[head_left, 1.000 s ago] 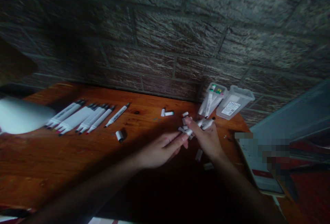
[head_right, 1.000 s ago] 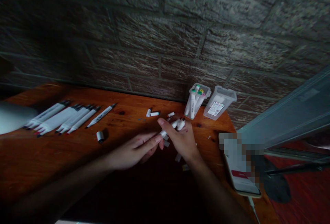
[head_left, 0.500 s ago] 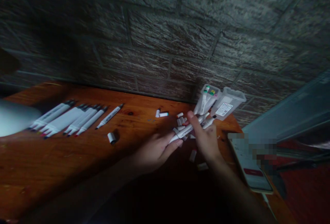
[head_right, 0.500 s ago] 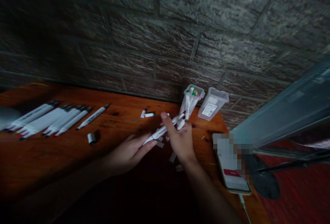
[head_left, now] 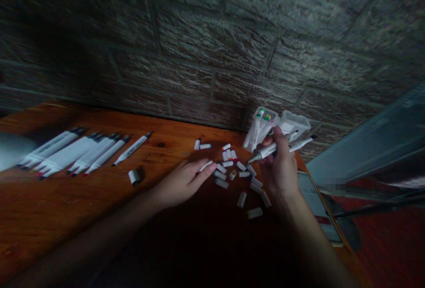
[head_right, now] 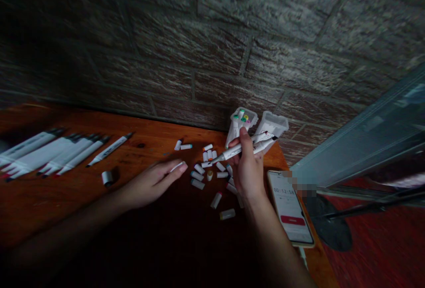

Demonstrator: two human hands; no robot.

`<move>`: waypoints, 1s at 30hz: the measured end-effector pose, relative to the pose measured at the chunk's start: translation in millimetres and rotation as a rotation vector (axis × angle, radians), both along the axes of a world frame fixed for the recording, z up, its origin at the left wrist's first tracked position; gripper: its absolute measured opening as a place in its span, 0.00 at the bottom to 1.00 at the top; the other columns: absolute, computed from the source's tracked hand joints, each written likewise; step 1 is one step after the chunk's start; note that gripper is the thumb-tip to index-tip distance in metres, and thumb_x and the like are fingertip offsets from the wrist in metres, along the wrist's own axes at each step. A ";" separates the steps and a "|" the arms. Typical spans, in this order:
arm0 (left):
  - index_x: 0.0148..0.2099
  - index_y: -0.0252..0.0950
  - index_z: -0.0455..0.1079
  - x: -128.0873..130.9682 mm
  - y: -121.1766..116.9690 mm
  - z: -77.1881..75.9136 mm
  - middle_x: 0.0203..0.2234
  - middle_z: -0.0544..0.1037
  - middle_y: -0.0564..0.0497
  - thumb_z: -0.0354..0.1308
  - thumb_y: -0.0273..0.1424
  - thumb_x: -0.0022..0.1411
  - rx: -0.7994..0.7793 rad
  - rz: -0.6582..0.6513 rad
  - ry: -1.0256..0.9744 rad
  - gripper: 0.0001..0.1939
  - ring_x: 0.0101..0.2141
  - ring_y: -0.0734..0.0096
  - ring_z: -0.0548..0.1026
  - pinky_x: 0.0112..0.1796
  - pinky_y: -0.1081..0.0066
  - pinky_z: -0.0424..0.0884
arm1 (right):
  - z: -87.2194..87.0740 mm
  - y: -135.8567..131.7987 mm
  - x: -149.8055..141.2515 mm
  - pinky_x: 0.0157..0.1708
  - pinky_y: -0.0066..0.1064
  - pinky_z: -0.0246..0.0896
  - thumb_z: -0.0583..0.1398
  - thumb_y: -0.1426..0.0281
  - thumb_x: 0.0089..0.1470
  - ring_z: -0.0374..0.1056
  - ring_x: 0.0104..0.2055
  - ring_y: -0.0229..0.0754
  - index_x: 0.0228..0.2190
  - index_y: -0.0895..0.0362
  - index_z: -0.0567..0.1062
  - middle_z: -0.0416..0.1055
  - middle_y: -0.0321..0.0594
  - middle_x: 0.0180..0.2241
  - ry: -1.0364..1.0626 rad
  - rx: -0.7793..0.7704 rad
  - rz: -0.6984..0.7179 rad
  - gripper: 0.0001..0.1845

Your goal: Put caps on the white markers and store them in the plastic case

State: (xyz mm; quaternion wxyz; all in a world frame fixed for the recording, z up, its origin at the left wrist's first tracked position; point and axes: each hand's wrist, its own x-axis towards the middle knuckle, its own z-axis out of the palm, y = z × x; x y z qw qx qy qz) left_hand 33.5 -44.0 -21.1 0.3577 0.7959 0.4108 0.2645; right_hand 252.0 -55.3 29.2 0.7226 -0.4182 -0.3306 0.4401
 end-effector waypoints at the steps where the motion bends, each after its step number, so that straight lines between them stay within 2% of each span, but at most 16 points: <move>1: 0.39 0.39 0.71 -3.4 2.1 0.6 0.32 0.77 0.50 0.45 0.45 0.71 0.083 0.023 0.100 0.19 0.35 0.63 0.75 0.40 0.67 0.67 | -1.1 -1.3 -2.4 0.16 0.24 0.45 0.65 0.55 0.52 0.45 0.15 0.29 0.18 0.56 0.70 0.51 0.25 0.12 0.009 0.005 0.030 0.21; 4: 0.44 0.40 0.74 -13.0 7.7 -0.1 0.38 0.81 0.46 0.46 0.43 0.71 0.230 0.088 0.373 0.18 0.40 0.55 0.78 0.44 0.62 0.69 | -3.4 -1.3 -2.8 0.15 0.24 0.43 0.65 0.55 0.51 0.43 0.15 0.29 0.18 0.56 0.69 0.48 0.24 0.12 0.031 -0.015 0.086 0.21; 7: 0.49 0.39 0.75 -17.5 11.7 -6.3 0.44 0.81 0.43 0.48 0.42 0.70 0.279 0.116 0.511 0.18 0.44 0.50 0.79 0.45 0.59 0.71 | -4.2 0.7 -1.0 0.16 0.23 0.45 0.65 0.55 0.51 0.43 0.16 0.30 0.19 0.55 0.69 0.47 0.24 0.13 0.035 -0.022 0.119 0.21; 11: 0.52 0.38 0.74 -16.0 11.5 -11.3 0.49 0.80 0.42 0.50 0.43 0.69 0.299 0.113 0.546 0.19 0.48 0.49 0.78 0.47 0.57 0.72 | -5.0 0.5 -2.3 0.16 0.23 0.45 0.66 0.54 0.50 0.44 0.16 0.30 0.21 0.55 0.69 0.48 0.24 0.13 0.033 -0.020 0.157 0.20; 17: 0.47 0.39 0.74 -15.0 9.2 -7.5 0.43 0.81 0.44 0.51 0.43 0.69 0.297 0.101 0.546 0.17 0.43 0.52 0.79 0.44 0.59 0.73 | -6.4 -0.3 -4.3 0.16 0.23 0.45 0.67 0.54 0.50 0.44 0.16 0.30 0.22 0.55 0.68 0.50 0.24 0.13 -0.004 -0.025 0.211 0.20; 20: 0.47 0.39 0.74 -15.6 9.2 -6.9 0.43 0.81 0.44 0.51 0.43 0.69 0.296 0.101 0.537 0.16 0.43 0.53 0.79 0.43 0.60 0.73 | -8.4 0.0 -3.6 0.16 0.24 0.43 0.69 0.52 0.46 0.44 0.16 0.30 0.24 0.54 0.68 0.52 0.24 0.14 -0.071 -0.054 0.177 0.21; 23: 0.47 0.39 0.74 -15.9 9.3 -6.8 0.43 0.80 0.44 0.52 0.43 0.68 0.298 0.100 0.514 0.16 0.43 0.54 0.79 0.43 0.62 0.72 | -11.7 -0.7 3.2 0.16 0.26 0.42 0.67 0.49 0.48 0.47 0.15 0.31 0.23 0.53 0.68 0.54 0.25 0.13 -0.294 -0.128 0.157 0.23; 27: 0.46 0.39 0.73 -16.1 10.3 -6.6 0.42 0.80 0.45 0.52 0.44 0.68 0.296 0.097 0.478 0.16 0.41 0.56 0.78 0.41 0.63 0.72 | -15.0 -2.8 20.3 0.18 0.28 0.47 0.63 0.47 0.53 0.56 0.18 0.34 0.18 0.55 0.70 0.65 0.33 0.16 -0.839 -0.243 0.346 0.26; 30: 0.45 0.38 0.73 -16.6 10.7 -6.8 0.43 0.80 0.44 0.53 0.43 0.68 0.323 0.085 0.448 0.15 0.42 0.56 0.78 0.42 0.63 0.72 | -15.6 -3.9 27.0 0.20 0.28 0.50 0.62 0.48 0.53 0.60 0.21 0.35 0.19 0.55 0.73 0.68 0.34 0.18 -1.060 -0.273 0.400 0.26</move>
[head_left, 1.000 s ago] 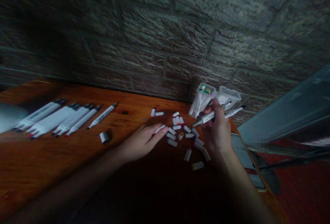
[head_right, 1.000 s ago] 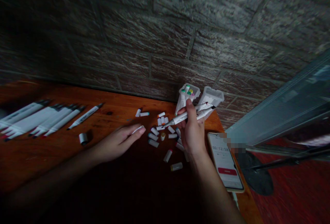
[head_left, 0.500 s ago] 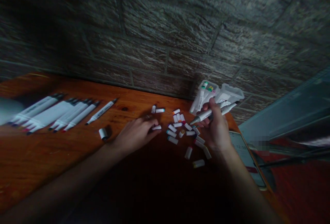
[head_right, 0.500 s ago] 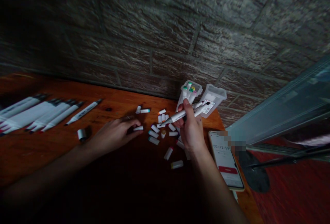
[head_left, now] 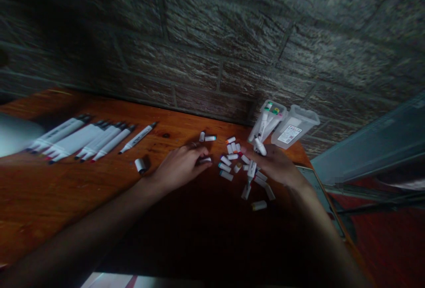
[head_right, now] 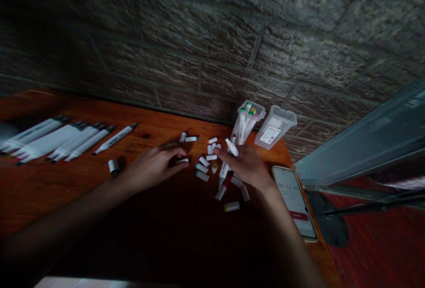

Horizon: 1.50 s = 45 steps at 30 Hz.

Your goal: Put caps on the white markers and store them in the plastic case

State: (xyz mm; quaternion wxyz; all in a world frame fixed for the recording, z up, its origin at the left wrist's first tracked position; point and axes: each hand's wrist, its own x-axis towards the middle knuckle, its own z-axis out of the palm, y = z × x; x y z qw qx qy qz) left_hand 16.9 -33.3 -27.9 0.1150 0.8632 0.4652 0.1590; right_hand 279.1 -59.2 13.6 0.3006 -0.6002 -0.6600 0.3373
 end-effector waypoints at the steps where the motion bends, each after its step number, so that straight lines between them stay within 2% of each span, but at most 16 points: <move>1: 0.45 0.38 0.73 -0.1 -0.1 -0.2 0.43 0.80 0.44 0.53 0.43 0.68 0.002 -0.005 -0.003 0.15 0.42 0.56 0.78 0.42 0.63 0.72 | 0.4 -0.4 -0.3 0.20 0.28 0.50 0.63 0.48 0.52 0.60 0.21 0.35 0.19 0.55 0.74 0.68 0.34 0.17 -0.018 -0.001 -0.002 0.25; 6: 0.47 0.37 0.74 1.3 -1.5 -1.7 0.45 0.80 0.42 0.54 0.41 0.68 -0.006 0.001 -0.003 0.15 0.45 0.51 0.78 0.46 0.57 0.72 | 5.6 -4.6 -10.2 0.21 0.28 0.55 0.63 0.49 0.51 0.62 0.20 0.35 0.23 0.54 0.77 0.69 0.32 0.17 -0.022 -0.002 0.022 0.21; 10: 0.48 0.37 0.73 3.5 -2.1 -0.6 0.49 0.78 0.42 0.53 0.40 0.68 0.057 -0.008 -0.046 0.15 0.49 0.52 0.76 0.50 0.58 0.71 | 2.1 -6.0 -10.1 0.22 0.26 0.57 0.65 0.54 0.51 0.67 0.22 0.36 0.29 0.53 0.79 0.75 0.33 0.21 -0.002 -0.024 0.070 0.16; 15: 0.46 0.37 0.73 4.8 -2.9 -0.6 0.47 0.78 0.42 0.54 0.40 0.68 0.087 -0.035 -0.103 0.14 0.48 0.54 0.76 0.48 0.58 0.72 | -7.3 -4.7 -6.2 0.16 0.26 0.52 0.67 0.56 0.50 0.64 0.16 0.36 0.25 0.53 0.80 0.69 0.31 0.13 -0.052 -0.034 0.054 0.14; 18: 0.47 0.37 0.73 4.7 -3.1 -3.7 0.48 0.78 0.42 0.54 0.40 0.68 0.080 -0.033 -0.106 0.14 0.48 0.54 0.76 0.49 0.58 0.71 | -7.0 -4.9 -7.1 0.15 0.27 0.51 0.67 0.54 0.50 0.64 0.15 0.37 0.24 0.53 0.80 0.69 0.32 0.13 -0.114 0.006 0.048 0.15; 21: 0.46 0.37 0.73 5.0 -2.8 -6.5 0.47 0.78 0.43 0.55 0.40 0.68 0.069 -0.053 -0.104 0.13 0.48 0.54 0.76 0.49 0.59 0.71 | -5.4 -5.1 -7.5 0.18 0.29 0.54 0.68 0.55 0.48 0.67 0.18 0.38 0.26 0.52 0.81 0.74 0.34 0.18 -0.100 0.097 0.022 0.14; 24: 0.45 0.38 0.73 6.3 -3.5 -5.7 0.45 0.79 0.44 0.55 0.38 0.68 0.060 -0.058 -0.144 0.11 0.47 0.55 0.76 0.49 0.60 0.70 | -4.8 -4.8 -5.9 0.26 0.30 0.62 0.68 0.55 0.49 0.73 0.29 0.42 0.33 0.52 0.82 0.79 0.37 0.29 -0.076 0.099 0.025 0.15; 26: 0.44 0.38 0.74 7.9 -5.0 -2.4 0.44 0.79 0.44 0.57 0.38 0.67 0.051 -0.063 -0.215 0.10 0.46 0.56 0.76 0.48 0.61 0.70 | -3.3 -5.4 -4.9 0.29 0.30 0.64 0.66 0.56 0.53 0.72 0.32 0.41 0.37 0.53 0.81 0.79 0.38 0.32 -0.013 0.042 0.084 0.15; 28: 0.43 0.38 0.75 10.1 -7.0 2.6 0.40 0.80 0.47 0.57 0.37 0.67 0.002 -0.086 -0.345 0.10 0.43 0.60 0.77 0.46 0.65 0.70 | 0.7 -7.9 -5.9 0.27 0.27 0.62 0.63 0.57 0.57 0.68 0.28 0.37 0.38 0.54 0.80 0.75 0.35 0.28 0.110 -0.045 0.156 0.14; 30: 0.42 0.37 0.76 12.9 -9.3 8.0 0.35 0.81 0.49 0.57 0.37 0.67 -0.106 -0.108 -0.540 0.10 0.38 0.65 0.78 0.41 0.69 0.71 | 6.9 -12.0 -10.0 0.25 0.25 0.60 0.61 0.59 0.58 0.66 0.26 0.34 0.36 0.55 0.79 0.71 0.32 0.24 0.274 -0.136 0.217 0.13; 32: 0.43 0.36 0.77 16.1 -11.6 12.9 0.35 0.81 0.49 0.58 0.37 0.66 -0.244 -0.129 -0.772 0.11 0.36 0.67 0.77 0.38 0.71 0.71 | 13.4 -17.0 -17.4 0.28 0.24 0.63 0.61 0.60 0.59 0.68 0.28 0.33 0.34 0.55 0.79 0.73 0.33 0.27 0.408 -0.212 0.283 0.12; 35: 0.43 0.34 0.78 19.9 -15.1 18.1 0.37 0.82 0.48 0.61 0.35 0.64 -0.447 -0.179 -1.023 0.11 0.38 0.67 0.78 0.41 0.70 0.72 | 18.1 -23.5 -32.5 0.32 0.25 0.66 0.59 0.61 0.61 0.71 0.31 0.34 0.35 0.56 0.80 0.77 0.37 0.32 0.422 -0.260 0.407 0.13; 37: 0.41 0.33 0.78 21.3 -17.7 20.5 0.33 0.81 0.50 0.62 0.35 0.63 -0.555 -0.197 -1.078 0.10 0.34 0.69 0.77 0.39 0.71 0.72 | 16.9 -26.3 -42.5 0.33 0.26 0.67 0.58 0.60 0.62 0.72 0.30 0.34 0.38 0.55 0.80 0.79 0.37 0.32 0.385 -0.275 0.462 0.14; 40: 0.37 0.33 0.77 22.1 -20.7 22.5 0.26 0.78 0.53 0.63 0.37 0.62 -0.646 -0.186 -1.106 0.10 0.29 0.72 0.74 0.34 0.72 0.71 | 12.2 -27.1 -50.1 0.36 0.29 0.70 0.59 0.60 0.62 0.75 0.32 0.36 0.42 0.54 0.80 0.80 0.37 0.34 0.390 -0.289 0.459 0.14; 42: 0.37 0.34 0.77 22.1 -20.6 22.5 0.28 0.78 0.52 0.64 0.37 0.61 -0.650 -0.173 -1.149 0.11 0.30 0.72 0.75 0.35 0.72 0.70 | 9.0 -24.6 -46.4 0.39 0.32 0.71 0.60 0.60 0.60 0.76 0.35 0.38 0.43 0.53 0.80 0.81 0.38 0.36 0.404 -0.256 0.403 0.14; 45: 0.38 0.35 0.76 21.1 -15.6 20.3 0.30 0.77 0.52 0.65 0.38 0.61 -0.620 -0.124 -1.255 0.11 0.30 0.74 0.73 0.33 0.75 0.69 | 3.6 -16.2 -29.3 0.40 0.33 0.71 0.63 0.59 0.57 0.76 0.38 0.41 0.42 0.52 0.81 0.81 0.39 0.37 0.351 -0.084 0.235 0.14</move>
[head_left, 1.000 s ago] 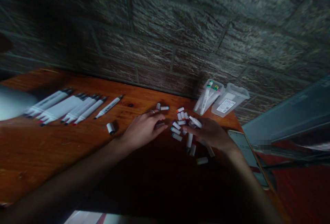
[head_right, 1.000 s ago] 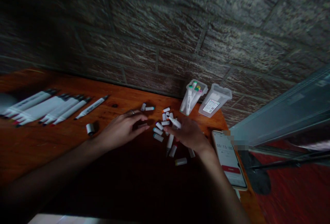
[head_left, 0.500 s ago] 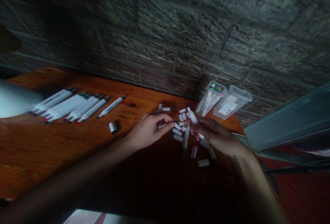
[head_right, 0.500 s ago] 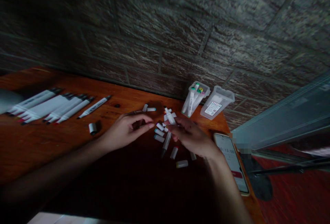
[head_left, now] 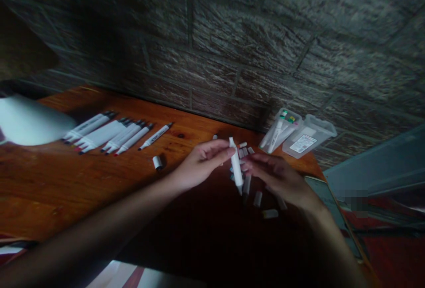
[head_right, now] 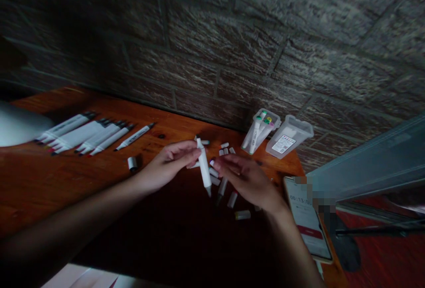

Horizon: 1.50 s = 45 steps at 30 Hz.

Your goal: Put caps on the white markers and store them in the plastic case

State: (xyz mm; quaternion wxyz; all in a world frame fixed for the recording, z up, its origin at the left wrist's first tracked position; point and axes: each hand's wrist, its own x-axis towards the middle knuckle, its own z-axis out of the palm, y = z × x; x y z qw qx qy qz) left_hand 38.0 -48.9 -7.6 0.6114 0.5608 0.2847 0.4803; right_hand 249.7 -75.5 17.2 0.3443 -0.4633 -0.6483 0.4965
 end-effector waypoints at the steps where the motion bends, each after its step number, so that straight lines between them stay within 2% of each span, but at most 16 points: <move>1: 0.37 0.35 0.75 -0.7 2.7 -0.9 0.28 0.76 0.54 0.65 0.39 0.61 -0.017 0.028 -0.032 0.12 0.28 0.76 0.71 0.31 0.76 0.67 | -2.3 3.2 6.4 0.38 0.32 0.70 0.65 0.59 0.55 0.76 0.37 0.41 0.41 0.53 0.81 0.81 0.39 0.37 -0.056 0.069 -0.074 0.14; 3: 0.35 0.34 0.73 -2.9 8.5 -2.2 0.23 0.71 0.56 0.64 0.40 0.62 -0.067 0.081 -0.097 0.13 0.23 0.80 0.66 0.26 0.78 0.63 | -7.5 8.8 16.2 0.33 0.30 0.68 0.67 0.60 0.52 0.74 0.33 0.40 0.40 0.52 0.82 0.81 0.39 0.37 -0.210 0.178 -0.159 0.14; 6: 0.33 0.32 0.72 -6.7 16.0 -1.4 0.21 0.69 0.56 0.66 0.40 0.60 -0.144 0.160 -0.179 0.15 0.22 0.81 0.64 0.24 0.80 0.61 | -16.0 13.2 18.8 0.29 0.29 0.64 0.69 0.63 0.49 0.72 0.30 0.39 0.40 0.50 0.83 0.81 0.37 0.36 -0.381 0.232 -0.127 0.14; 11: 0.33 0.30 0.73 -10.4 21.4 1.8 0.23 0.74 0.54 0.70 0.36 0.56 -0.263 0.238 -0.267 0.14 0.24 0.82 0.70 0.26 0.82 0.66 | -23.8 15.7 12.1 0.37 0.33 0.66 0.67 0.70 0.51 0.75 0.35 0.41 0.37 0.50 0.83 0.81 0.39 0.38 -0.407 0.292 -0.088 0.09; 13: 0.34 0.30 0.74 -10.4 21.8 2.1 0.23 0.76 0.53 0.69 0.34 0.57 -0.308 0.241 -0.283 0.12 0.24 0.81 0.73 0.28 0.82 0.69 | -21.8 16.1 13.7 0.39 0.35 0.67 0.66 0.68 0.52 0.75 0.37 0.42 0.38 0.51 0.83 0.81 0.40 0.38 -0.325 0.248 -0.121 0.09; 15: 0.34 0.29 0.74 -10.2 22.2 2.3 0.23 0.77 0.53 0.68 0.32 0.58 -0.342 0.249 -0.298 0.10 0.24 0.81 0.74 0.29 0.82 0.71 | -17.2 16.0 16.2 0.38 0.35 0.69 0.67 0.65 0.51 0.76 0.36 0.42 0.39 0.52 0.82 0.81 0.39 0.38 -0.138 0.176 -0.172 0.12; 17: 0.33 0.29 0.73 -10.4 22.9 2.6 0.23 0.77 0.52 0.67 0.31 0.60 -0.356 0.270 -0.311 0.10 0.25 0.81 0.75 0.29 0.82 0.71 | -11.9 15.4 17.3 0.37 0.33 0.70 0.69 0.65 0.49 0.76 0.35 0.40 0.39 0.53 0.82 0.82 0.38 0.36 0.063 0.110 -0.216 0.13; 19: 0.33 0.29 0.73 -11.0 24.1 3.1 0.23 0.78 0.52 0.65 0.30 0.62 -0.360 0.294 -0.328 0.09 0.26 0.81 0.76 0.30 0.82 0.72 | -8.0 15.0 16.0 0.35 0.30 0.70 0.71 0.66 0.46 0.76 0.33 0.38 0.37 0.53 0.82 0.82 0.37 0.34 0.173 0.063 -0.234 0.14; 22: 0.34 0.29 0.72 -11.6 26.1 3.1 0.24 0.78 0.51 0.63 0.27 0.64 -0.363 0.323 -0.371 0.07 0.26 0.80 0.77 0.31 0.82 0.74 | -6.7 14.7 10.7 0.34 0.26 0.71 0.72 0.68 0.44 0.76 0.32 0.36 0.36 0.52 0.83 0.82 0.36 0.33 0.246 0.007 -0.207 0.13; 25: 0.34 0.28 0.73 -10.5 26.3 1.5 0.24 0.79 0.50 0.63 0.27 0.64 -0.349 0.319 -0.398 0.06 0.27 0.79 0.77 0.33 0.81 0.75 | -9.1 14.0 4.5 0.37 0.28 0.73 0.73 0.67 0.44 0.77 0.34 0.37 0.36 0.52 0.83 0.82 0.36 0.35 0.296 -0.032 -0.203 0.13; 29: 0.35 0.28 0.74 -6.8 22.5 -1.8 0.27 0.80 0.50 0.68 0.30 0.59 -0.275 0.225 -0.396 0.09 0.30 0.77 0.79 0.38 0.78 0.76 | -12.0 11.8 -1.9 0.41 0.33 0.75 0.72 0.65 0.45 0.78 0.37 0.40 0.36 0.52 0.82 0.82 0.36 0.34 0.321 -0.072 -0.188 0.13; 33: 0.38 0.30 0.76 -5.9 18.0 -4.6 0.30 0.80 0.49 0.68 0.34 0.59 -0.170 0.133 -0.313 0.12 0.32 0.76 0.79 0.40 0.77 0.76 | -11.4 8.9 -4.3 0.33 0.29 0.74 0.71 0.62 0.47 0.76 0.32 0.37 0.37 0.52 0.81 0.81 0.36 0.32 0.260 -0.093 -0.132 0.14; 37: 0.41 0.33 0.77 -8.9 15.7 -5.1 0.33 0.80 0.50 0.65 0.37 0.62 -0.046 0.094 -0.161 0.11 0.34 0.76 0.77 0.39 0.77 0.74 | -9.8 4.4 -7.9 0.21 0.24 0.62 0.68 0.61 0.52 0.65 0.22 0.30 0.41 0.54 0.80 0.75 0.33 0.26 0.108 -0.044 -0.075 0.15; 41: 0.44 0.34 0.78 -13.0 14.1 -1.7 0.30 0.79 0.52 0.61 0.39 0.65 0.076 0.115 0.089 0.14 0.30 0.77 0.74 0.33 0.77 0.71 | -8.9 2.1 -8.0 0.19 0.24 0.52 0.62 0.59 0.59 0.57 0.22 0.30 0.39 0.54 0.79 0.68 0.31 0.25 -0.011 0.097 -0.008 0.13; 43: 0.46 0.34 0.77 -15.1 13.9 -1.7 0.33 0.80 0.50 0.60 0.41 0.65 0.165 0.142 0.234 0.16 0.31 0.74 0.75 0.34 0.74 0.71 | -7.2 3.9 -1.7 0.19 0.24 0.50 0.60 0.58 0.61 0.57 0.22 0.30 0.39 0.54 0.77 0.67 0.32 0.25 -0.017 0.109 -0.003 0.14; 45: 0.49 0.34 0.76 -17.4 14.1 -5.0 0.38 0.81 0.47 0.61 0.42 0.64 0.321 0.164 0.468 0.18 0.35 0.68 0.77 0.38 0.69 0.73 | -4.9 7.3 8.4 0.18 0.24 0.49 0.58 0.56 0.62 0.55 0.21 0.30 0.39 0.54 0.76 0.68 0.32 0.26 0.002 0.117 -0.038 0.15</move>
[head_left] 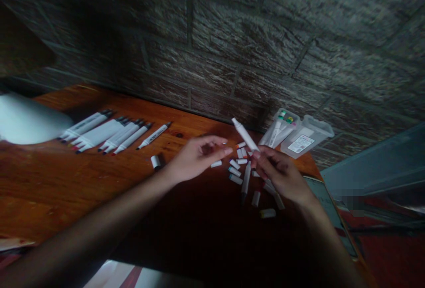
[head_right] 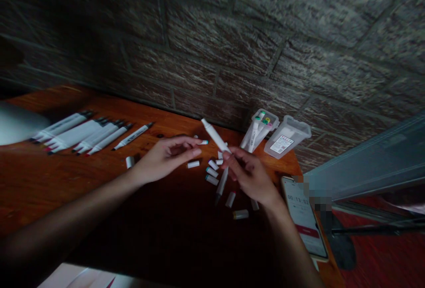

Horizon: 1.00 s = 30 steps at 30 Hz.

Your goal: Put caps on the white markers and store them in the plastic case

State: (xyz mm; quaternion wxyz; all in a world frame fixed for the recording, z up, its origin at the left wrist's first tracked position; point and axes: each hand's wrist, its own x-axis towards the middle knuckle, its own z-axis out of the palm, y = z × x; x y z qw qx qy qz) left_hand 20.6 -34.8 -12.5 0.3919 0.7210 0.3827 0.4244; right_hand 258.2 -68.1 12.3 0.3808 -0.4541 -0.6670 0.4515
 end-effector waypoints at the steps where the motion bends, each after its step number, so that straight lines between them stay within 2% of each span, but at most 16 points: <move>1: 0.49 0.35 0.76 -1.2 0.2 -2.9 0.40 0.81 0.45 0.62 0.42 0.63 0.079 0.010 0.155 0.18 0.38 0.63 0.77 0.40 0.66 0.73 | 1.0 2.0 5.6 0.18 0.25 0.49 0.58 0.56 0.63 0.55 0.20 0.30 0.39 0.54 0.75 0.69 0.32 0.27 0.012 0.012 -0.024 0.15; 4: 0.45 0.37 0.77 -4.6 0.7 -12.6 0.42 0.81 0.44 0.59 0.37 0.65 0.225 -0.019 0.582 0.11 0.44 0.55 0.77 0.46 0.59 0.71 | 1.9 7.1 19.7 0.19 0.25 0.51 0.58 0.55 0.63 0.55 0.21 0.31 0.39 0.54 0.74 0.70 0.34 0.29 -0.012 0.047 -0.055 0.15; 7: 0.43 0.37 0.77 -6.6 1.9 -16.9 0.41 0.81 0.45 0.54 0.32 0.69 0.203 -0.055 0.704 0.10 0.43 0.55 0.78 0.46 0.58 0.71 | 0.9 8.9 25.7 0.23 0.26 0.56 0.57 0.56 0.64 0.59 0.25 0.33 0.37 0.55 0.75 0.70 0.36 0.30 -0.114 0.071 -0.036 0.16; 9: 0.45 0.37 0.75 -6.9 3.6 -15.3 0.40 0.81 0.46 0.52 0.33 0.70 0.184 -0.025 0.585 0.11 0.42 0.58 0.78 0.46 0.59 0.71 | 1.5 8.1 26.5 0.29 0.26 0.61 0.57 0.57 0.63 0.64 0.30 0.35 0.38 0.55 0.76 0.72 0.37 0.32 -0.172 0.088 -0.009 0.15; 12: 0.47 0.36 0.73 -6.1 6.9 -9.8 0.41 0.81 0.48 0.54 0.35 0.70 0.188 0.015 0.224 0.10 0.42 0.64 0.78 0.46 0.66 0.71 | 4.2 5.8 26.4 0.37 0.28 0.65 0.58 0.58 0.62 0.68 0.36 0.38 0.43 0.55 0.76 0.75 0.38 0.35 -0.213 0.083 0.026 0.15; 14: 0.46 0.35 0.73 -4.7 8.5 -6.8 0.40 0.81 0.48 0.57 0.35 0.68 0.173 0.046 0.034 0.10 0.41 0.67 0.78 0.44 0.69 0.72 | 5.3 4.6 26.8 0.38 0.28 0.66 0.58 0.58 0.62 0.70 0.36 0.38 0.46 0.55 0.77 0.76 0.39 0.36 -0.237 0.073 0.029 0.17; 17: 0.46 0.34 0.74 -2.6 8.8 -5.3 0.39 0.81 0.47 0.60 0.35 0.66 0.140 0.082 -0.092 0.11 0.39 0.68 0.78 0.41 0.70 0.73 | 4.0 4.2 27.9 0.36 0.28 0.66 0.59 0.57 0.61 0.70 0.36 0.39 0.47 0.56 0.77 0.77 0.40 0.36 -0.279 0.090 0.027 0.19; 20: 0.47 0.34 0.74 -2.5 7.8 -6.4 0.40 0.81 0.48 0.60 0.34 0.66 0.158 0.057 -0.086 0.10 0.38 0.68 0.78 0.40 0.71 0.73 | 0.6 4.8 28.5 0.35 0.28 0.67 0.58 0.57 0.62 0.71 0.35 0.39 0.47 0.56 0.77 0.78 0.40 0.36 -0.294 0.121 0.031 0.20; 24: 0.47 0.36 0.75 -5.8 5.5 -5.7 0.41 0.81 0.49 0.60 0.32 0.66 0.238 -0.017 0.062 0.09 0.40 0.69 0.78 0.41 0.71 0.71 | -2.1 4.8 25.6 0.34 0.31 0.68 0.60 0.59 0.61 0.72 0.35 0.40 0.47 0.53 0.78 0.79 0.38 0.38 -0.319 0.163 0.037 0.17; 27: 0.48 0.37 0.75 -7.4 2.1 -1.4 0.36 0.81 0.50 0.59 0.33 0.67 0.253 -0.121 0.181 0.10 0.34 0.70 0.77 0.36 0.73 0.69 | 0.0 3.0 20.0 0.37 0.33 0.69 0.63 0.61 0.59 0.74 0.37 0.41 0.45 0.50 0.80 0.80 0.36 0.38 -0.322 0.204 0.056 0.13; 30: 0.47 0.36 0.75 -5.2 -1.9 3.1 0.33 0.80 0.51 0.56 0.36 0.69 0.218 -0.240 0.179 0.11 0.32 0.72 0.76 0.34 0.74 0.68 | 3.6 -0.3 14.3 0.36 0.33 0.69 0.64 0.62 0.59 0.74 0.36 0.42 0.42 0.49 0.81 0.80 0.35 0.36 -0.318 0.219 0.096 0.10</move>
